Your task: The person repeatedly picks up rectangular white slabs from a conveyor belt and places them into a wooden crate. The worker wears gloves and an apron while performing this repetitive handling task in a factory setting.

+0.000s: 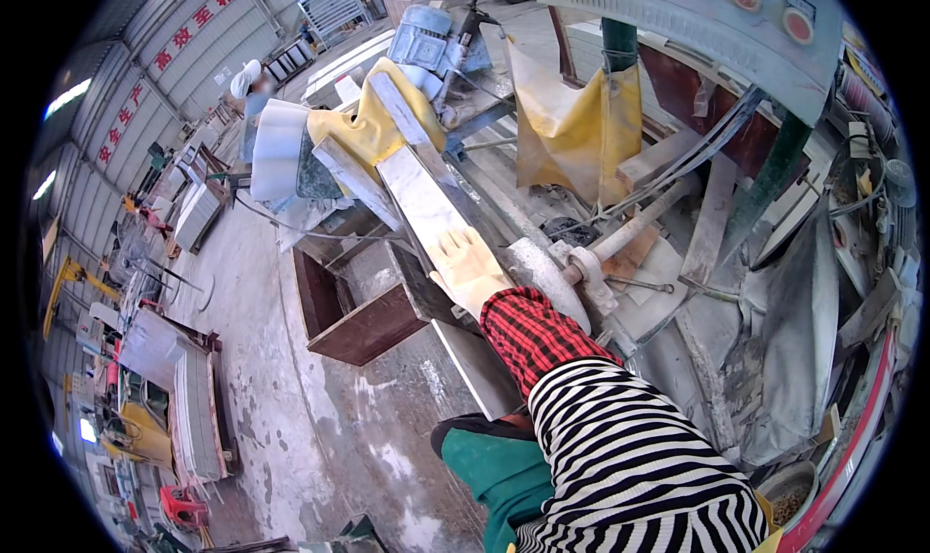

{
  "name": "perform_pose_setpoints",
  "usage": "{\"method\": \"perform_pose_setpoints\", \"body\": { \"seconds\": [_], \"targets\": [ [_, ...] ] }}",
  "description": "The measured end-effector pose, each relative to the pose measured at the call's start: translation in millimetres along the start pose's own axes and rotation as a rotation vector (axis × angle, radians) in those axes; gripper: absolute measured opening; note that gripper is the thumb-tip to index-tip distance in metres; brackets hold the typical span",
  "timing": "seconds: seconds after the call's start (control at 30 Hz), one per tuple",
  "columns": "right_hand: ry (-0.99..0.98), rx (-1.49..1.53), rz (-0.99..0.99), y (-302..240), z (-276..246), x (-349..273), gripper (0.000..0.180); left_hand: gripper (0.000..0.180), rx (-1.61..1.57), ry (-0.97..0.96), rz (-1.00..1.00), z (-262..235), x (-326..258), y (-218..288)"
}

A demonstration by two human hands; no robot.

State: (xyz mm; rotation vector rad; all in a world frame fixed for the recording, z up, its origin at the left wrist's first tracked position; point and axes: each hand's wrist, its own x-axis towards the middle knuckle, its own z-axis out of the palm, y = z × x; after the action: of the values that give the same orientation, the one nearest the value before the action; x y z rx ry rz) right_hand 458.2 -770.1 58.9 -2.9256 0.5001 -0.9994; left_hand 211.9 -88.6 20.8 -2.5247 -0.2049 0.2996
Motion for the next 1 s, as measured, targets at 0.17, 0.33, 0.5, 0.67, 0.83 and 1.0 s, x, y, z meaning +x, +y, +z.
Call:
{"method": "perform_pose_setpoints", "body": {
  "seconds": [0.17, 0.33, 0.5, 0.67, 0.83, 1.0],
  "targets": [
    [0.042, -0.001, -0.025, 1, 1, -5, 0.041, 0.045, -0.006, -0.003, -0.026, -12, -3, 5],
    [0.051, 0.007, -0.034, -2, -4, -9, 0.041, 0.044, -0.024, 0.11, -0.024, 4, -3, 2],
    [0.034, 0.028, -0.044, -3, -12, -13, 0.038, 0.043, -0.104, 0.176, 0.01, 18, -1, -3],
    [0.045, 0.041, -0.017, -7, -15, -18, 0.042, 0.047, -0.104, 0.073, 0.011, -4, -3, 3],
    [0.068, 0.061, -0.056, -5, -15, -22, 0.043, 0.043, -0.021, -0.024, 0.013, -8, -8, 2],
    [0.066, 0.038, -0.07, -7, -24, -25, 0.041, 0.038, -0.1, 0.128, 0.055, -1, -9, -1]
  ]
}}
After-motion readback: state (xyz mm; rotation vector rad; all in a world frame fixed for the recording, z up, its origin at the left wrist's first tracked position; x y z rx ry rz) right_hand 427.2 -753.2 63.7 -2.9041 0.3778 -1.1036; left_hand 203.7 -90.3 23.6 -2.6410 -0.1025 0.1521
